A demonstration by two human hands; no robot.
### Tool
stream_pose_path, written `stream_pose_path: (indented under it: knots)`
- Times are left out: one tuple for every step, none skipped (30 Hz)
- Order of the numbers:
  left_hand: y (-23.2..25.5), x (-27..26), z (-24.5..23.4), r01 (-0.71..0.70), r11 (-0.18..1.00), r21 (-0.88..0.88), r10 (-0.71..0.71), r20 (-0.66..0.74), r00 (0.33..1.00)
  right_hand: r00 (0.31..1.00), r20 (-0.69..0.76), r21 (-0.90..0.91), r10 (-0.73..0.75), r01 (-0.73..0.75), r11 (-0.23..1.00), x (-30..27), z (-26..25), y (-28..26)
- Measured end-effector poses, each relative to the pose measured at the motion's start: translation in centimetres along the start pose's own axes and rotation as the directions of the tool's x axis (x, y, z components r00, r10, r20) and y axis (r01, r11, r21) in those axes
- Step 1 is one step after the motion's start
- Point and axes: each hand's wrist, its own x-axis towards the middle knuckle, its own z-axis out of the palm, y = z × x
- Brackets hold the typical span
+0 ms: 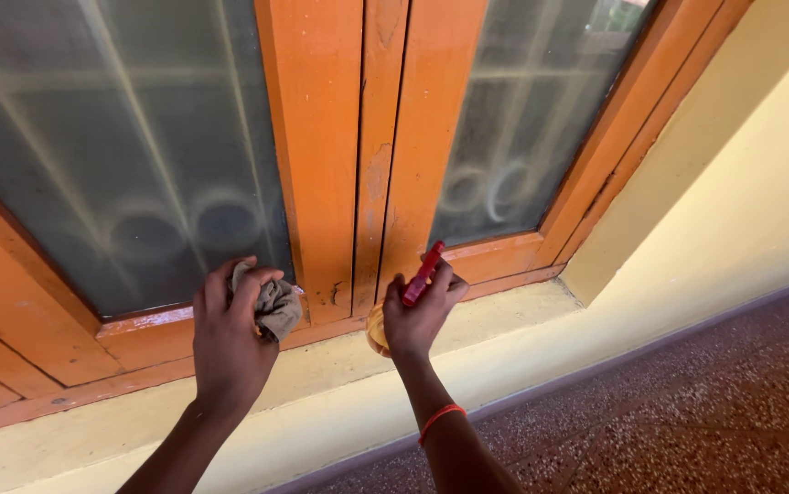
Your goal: The person cleans a set of wooden windows by spraying a cleaning solution from a bottle and wiping the glass panes and wooden frames with a cloth.
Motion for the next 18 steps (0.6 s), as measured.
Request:
stream_pose_path:
  knots:
    - [-0.2,-0.2,0.2,0.009,1.0,-0.001,-0.009,0.002,1.0,0.999,0.004,-0.005,0.043,-0.043,0.999,0.0,0.2,0.8]
    - [-0.4,-0.5,0.5,0.008,1.0,-0.001,-0.008,-0.002,1.0,0.996,0.008,-0.01,0.085,-0.085,0.996,-0.1,0.3,1.7]
    - [-0.6,-0.7,0.7,0.004,1.0,-0.001,-0.004,-0.007,1.0,0.994,0.005,-0.01,0.106,-0.106,0.994,-0.2,0.6,2.4]
    - [-0.9,-0.8,1.0,0.0,1.0,0.0,0.0,-0.013,1.0,0.992,0.003,-0.01,0.128,-0.128,0.992,-0.4,0.8,3.1]
    - [-1.3,-1.1,1.3,0.004,1.0,0.007,-0.004,-0.011,1.0,0.988,0.001,-0.012,0.153,-0.153,0.988,-0.8,0.9,3.7]
    - [-1.6,-1.4,1.4,0.008,1.0,0.014,-0.008,-0.01,1.0,0.99,0.0,-0.017,0.139,-0.139,0.99,-1.2,0.9,4.4]
    - [-2.0,-1.5,1.7,0.01,1.0,0.02,-0.009,-0.011,1.0,0.992,-0.004,-0.021,0.123,-0.123,0.992,-1.4,1.0,5.0]
    - [-2.4,-1.6,2.0,0.015,0.999,0.028,-0.015,-0.017,1.0,0.994,-0.007,-0.024,0.106,-0.106,0.994,-1.5,1.3,5.5]
    - [-2.7,-1.9,2.2,0.023,0.999,0.037,-0.022,-0.02,1.0,0.991,0.004,-0.018,0.133,-0.133,0.991,-1.6,1.6,6.0]
    - [-3.0,-2.0,2.5,0.031,0.999,0.045,-0.03,-0.024,0.999,0.987,0.016,-0.011,0.16,-0.16,0.987,-1.9,1.8,6.5]
    - [-3.3,-2.2,2.8,0.035,0.998,0.042,-0.034,-0.021,0.999,0.982,0.029,-0.006,0.188,-0.188,0.982,-2.2,2.2,7.0]
    - [-3.6,-2.4,3.1,0.039,0.998,0.04,-0.039,-0.018,0.999,0.984,0.025,-0.01,0.174,-0.174,0.985,-2.3,2.5,7.5]
    - [-3.8,-2.6,3.2,0.044,0.998,0.04,-0.043,-0.014,0.999,0.986,0.022,-0.013,0.163,-0.162,0.987,-2.5,2.8,8.1]
    - [-4.1,-2.8,3.4,0.041,0.998,0.052,-0.041,-0.015,0.999,0.988,0.018,-0.017,0.151,-0.151,0.988,-2.7,3.1,8.6]
    - [-4.3,-2.8,3.6,0.035,0.997,0.063,-0.034,-0.018,0.999,0.991,0.008,-0.021,0.135,-0.134,0.991,-2.8,3.5,9.1]
    - [-4.5,-2.8,3.7,0.029,0.997,0.075,-0.028,-0.021,0.999,0.993,-0.002,-0.026,0.118,-0.118,0.993,-3.0,3.9,9.5]
    - [-4.6,-2.8,3.8,0.021,0.996,0.082,-0.019,-0.024,1.0,0.995,-0.015,-0.035,0.099,-0.099,0.994,-3.1,4.0,9.9]
    - [-4.9,-2.7,3.7,0.013,0.996,0.089,-0.01,-0.027,1.0,0.995,-0.008,-0.024,0.102,-0.102,0.994,-3.3,4.3,10.2]
